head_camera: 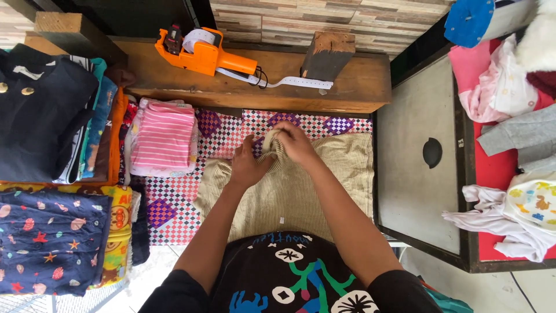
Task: Folding and stacking different types of garments, including a patterned blue shirt, a tan ribbed top, and a grey sweatshirt.
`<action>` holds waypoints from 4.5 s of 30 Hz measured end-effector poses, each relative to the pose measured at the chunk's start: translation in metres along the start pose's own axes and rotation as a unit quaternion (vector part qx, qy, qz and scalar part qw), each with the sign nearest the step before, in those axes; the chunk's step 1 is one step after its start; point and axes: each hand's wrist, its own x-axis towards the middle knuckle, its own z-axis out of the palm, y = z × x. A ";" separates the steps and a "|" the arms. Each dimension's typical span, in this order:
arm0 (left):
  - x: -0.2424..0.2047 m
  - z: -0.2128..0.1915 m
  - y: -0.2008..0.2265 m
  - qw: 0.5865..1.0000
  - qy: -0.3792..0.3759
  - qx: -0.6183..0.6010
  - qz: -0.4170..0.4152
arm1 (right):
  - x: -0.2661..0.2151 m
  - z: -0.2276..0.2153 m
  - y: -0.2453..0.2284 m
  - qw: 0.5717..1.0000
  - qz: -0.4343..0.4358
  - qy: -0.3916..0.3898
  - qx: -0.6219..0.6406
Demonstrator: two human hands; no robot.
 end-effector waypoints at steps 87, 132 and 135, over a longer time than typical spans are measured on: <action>-0.138 -0.012 -0.105 0.931 -0.190 0.233 0.205 | -0.187 -0.057 0.167 0.922 -0.024 -0.126 -0.364; -0.109 0.008 -0.127 0.973 0.084 0.212 0.029 | -0.150 0.005 0.125 0.953 0.021 0.000 -0.302; -0.133 -0.020 -0.081 0.977 0.020 0.206 -0.056 | -0.155 0.026 0.074 0.956 0.066 -0.131 -0.253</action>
